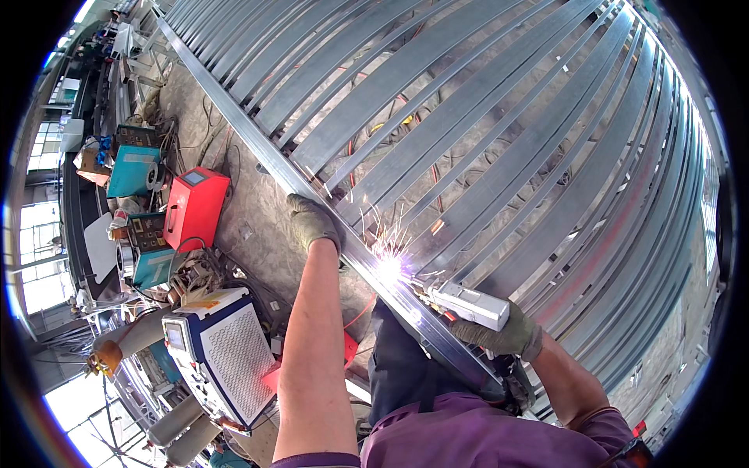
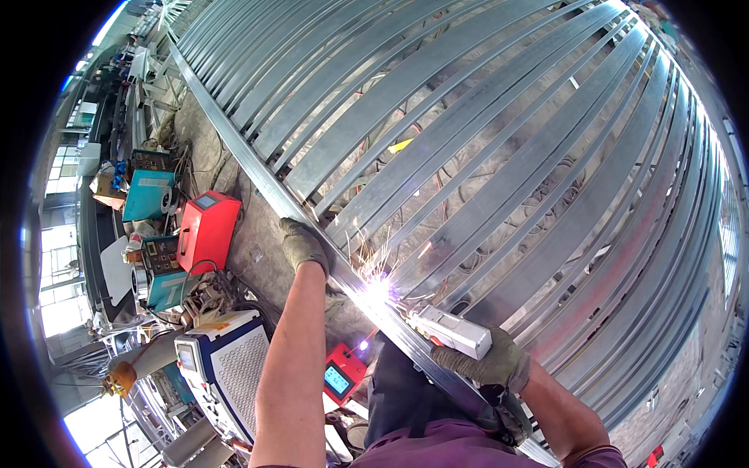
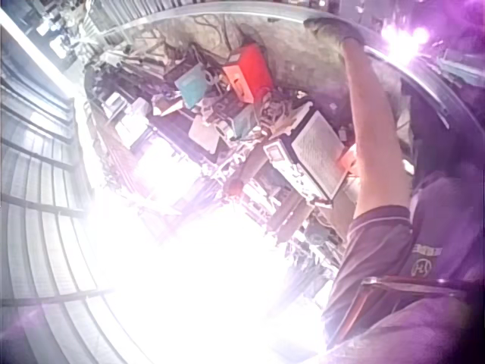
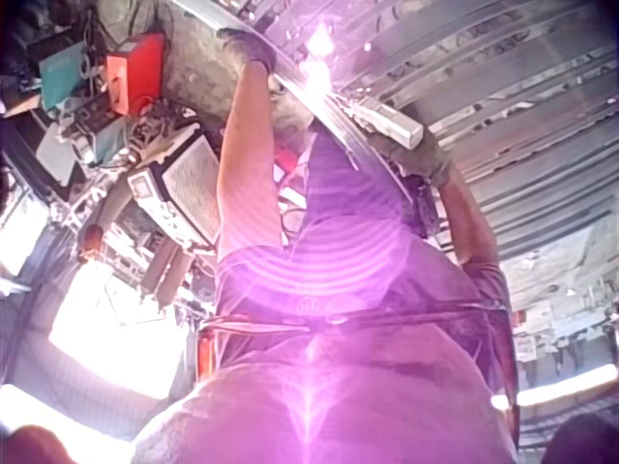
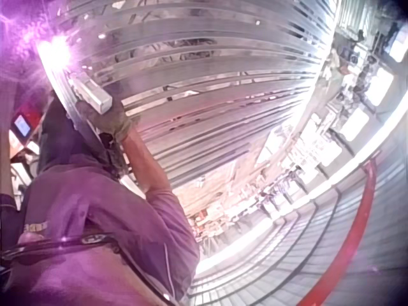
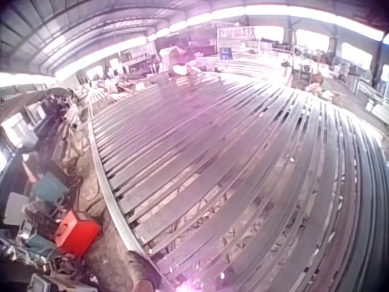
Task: The person welds a long metal bar to a curved metal frame using a handheld welding torch. The welder moves steadily along the seam, creating a continuous weld bead while sparks and smoke are produced.
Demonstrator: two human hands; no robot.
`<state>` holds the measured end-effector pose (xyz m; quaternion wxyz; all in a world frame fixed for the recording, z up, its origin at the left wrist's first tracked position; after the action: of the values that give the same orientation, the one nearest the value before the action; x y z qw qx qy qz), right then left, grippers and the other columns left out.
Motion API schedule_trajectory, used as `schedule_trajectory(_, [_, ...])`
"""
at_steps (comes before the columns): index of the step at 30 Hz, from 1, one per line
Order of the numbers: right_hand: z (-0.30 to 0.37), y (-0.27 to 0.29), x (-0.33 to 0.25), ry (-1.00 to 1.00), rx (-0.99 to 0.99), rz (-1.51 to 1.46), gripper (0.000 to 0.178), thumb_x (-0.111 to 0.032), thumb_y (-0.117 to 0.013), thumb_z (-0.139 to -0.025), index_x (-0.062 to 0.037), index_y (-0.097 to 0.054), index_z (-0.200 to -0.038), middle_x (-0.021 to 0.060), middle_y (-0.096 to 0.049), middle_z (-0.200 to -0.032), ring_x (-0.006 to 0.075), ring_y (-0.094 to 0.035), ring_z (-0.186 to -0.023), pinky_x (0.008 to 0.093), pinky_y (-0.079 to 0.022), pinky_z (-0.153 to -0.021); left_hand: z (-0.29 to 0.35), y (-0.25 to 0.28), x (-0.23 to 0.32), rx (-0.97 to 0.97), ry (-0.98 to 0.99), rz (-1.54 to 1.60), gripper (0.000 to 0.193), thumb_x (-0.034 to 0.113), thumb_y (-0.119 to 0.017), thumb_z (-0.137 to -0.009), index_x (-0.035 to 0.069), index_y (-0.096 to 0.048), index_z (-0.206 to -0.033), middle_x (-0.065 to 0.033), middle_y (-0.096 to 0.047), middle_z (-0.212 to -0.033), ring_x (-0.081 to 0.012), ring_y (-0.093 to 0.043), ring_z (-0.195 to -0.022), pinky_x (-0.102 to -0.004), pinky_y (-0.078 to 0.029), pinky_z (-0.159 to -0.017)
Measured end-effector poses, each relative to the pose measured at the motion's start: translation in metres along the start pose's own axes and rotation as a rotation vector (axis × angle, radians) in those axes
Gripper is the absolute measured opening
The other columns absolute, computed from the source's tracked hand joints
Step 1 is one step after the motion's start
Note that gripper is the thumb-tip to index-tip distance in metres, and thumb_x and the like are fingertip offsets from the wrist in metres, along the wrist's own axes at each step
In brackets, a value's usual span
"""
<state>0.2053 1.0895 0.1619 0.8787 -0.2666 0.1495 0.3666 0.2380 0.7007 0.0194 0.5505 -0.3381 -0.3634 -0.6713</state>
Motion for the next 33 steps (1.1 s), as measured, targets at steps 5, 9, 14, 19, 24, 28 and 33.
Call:
schedule_trajectory(5, [-0.003, 0.006, 0.007, 0.199, 0.031, 0.235, 0.058, -0.026, -0.087, -0.094, -0.0070, -0.065, -0.144, 0.0078, -0.073, -0.137, 0.0160, -0.070, -0.125, 0.0310, -0.057, -0.109, 0.014, -0.005, 0.007, 0.043, 0.096, 0.135, 0.081, 0.069, -0.039, -0.110, -0.003, -0.070, -0.132, -0.0124, -0.073, -0.113, -0.0229, -0.069, -0.098, -0.0376, -0.057, -0.092])
schedule_trajectory(9, [-0.001, 0.005, 0.005, 0.195, 0.039, 0.210, 0.058, -0.026, -0.087, -0.094, -0.0072, -0.065, -0.144, 0.0074, -0.074, -0.136, 0.0162, -0.070, -0.123, 0.0312, -0.058, -0.108, 0.021, -0.002, 0.015, 0.031, 0.078, -0.071, 0.082, 0.069, -0.038, -0.110, -0.002, -0.069, -0.136, -0.0147, -0.074, -0.122, -0.0259, -0.070, -0.105, -0.0391, -0.056, -0.096])
schedule_trajectory(14, [0.002, 0.004, 0.007, 0.245, 0.032, 0.145, 0.057, -0.024, -0.087, -0.094, -0.0071, -0.065, -0.144, 0.0070, -0.073, -0.137, 0.0159, -0.070, -0.124, 0.0311, -0.057, -0.109, 0.021, 0.004, 0.022, 0.116, -0.038, -0.355, 0.084, 0.069, -0.036, -0.110, -0.004, -0.068, -0.139, -0.0174, -0.074, -0.128, -0.0290, -0.070, -0.111, -0.0399, -0.055, -0.102])
schedule_trajectory(19, [0.005, 0.006, 0.008, 0.203, 0.044, 0.185, 0.056, -0.022, -0.087, -0.094, -0.0069, -0.065, -0.144, 0.0069, -0.073, -0.137, 0.0150, -0.070, -0.124, 0.0311, -0.057, -0.108, 0.026, -0.004, 0.019, -0.002, -0.006, -0.158, 0.089, 0.071, -0.030, -0.110, -0.005, -0.064, -0.142, -0.0188, -0.071, -0.132, -0.0311, -0.072, -0.104, -0.0408, -0.055, -0.101])
schedule_trajectory(24, [0.008, 0.008, 0.008, 0.117, 0.082, 0.235, 0.056, -0.025, -0.088, -0.093, -0.0090, -0.068, -0.142, 0.0068, -0.077, -0.131, 0.0156, -0.072, -0.120, 0.0324, -0.058, -0.105, 0.020, 0.001, 0.014, 0.003, 0.042, -0.202, 0.085, 0.069, -0.036, -0.110, -0.002, -0.056, -0.153, -0.0169, -0.065, -0.146, -0.0285, -0.065, -0.127, -0.0401, -0.051, -0.108])
schedule_trajectory(28, [0.009, 0.008, 0.011, 0.168, 0.099, 0.271, 0.055, -0.029, -0.089, -0.092, -0.0103, -0.070, -0.140, 0.0068, -0.078, -0.128, 0.0160, -0.073, -0.119, 0.0331, -0.058, -0.104, -0.019, 0.015, -0.009, -0.020, 0.029, -0.164, 0.085, 0.069, -0.039, -0.109, -0.001, -0.055, -0.154, -0.0157, -0.064, -0.148, -0.0266, -0.064, -0.127, -0.0394, -0.050, -0.108])
schedule_trajectory(33, [0.010, 0.010, 0.016, 0.195, 0.101, 0.249, 0.055, -0.030, -0.089, -0.092, -0.0103, -0.070, -0.141, 0.0073, -0.077, -0.130, 0.0162, -0.072, -0.120, 0.0329, -0.058, -0.105, 0.006, -0.001, -0.002, -0.065, 0.049, 0.025, 0.082, 0.068, -0.041, -0.109, -0.001, -0.058, -0.151, -0.0141, -0.067, -0.141, -0.0249, -0.065, -0.121, -0.0374, -0.051, -0.107])
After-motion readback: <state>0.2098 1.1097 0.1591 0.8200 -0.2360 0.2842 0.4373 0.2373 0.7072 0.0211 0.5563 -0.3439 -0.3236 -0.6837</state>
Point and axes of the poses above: each hand's wrist, its own z-axis away from the middle knuckle, its own y-axis out of the back of the hand, x = y × z, the point moved 5 cm from there along -z, towards the middle knuckle
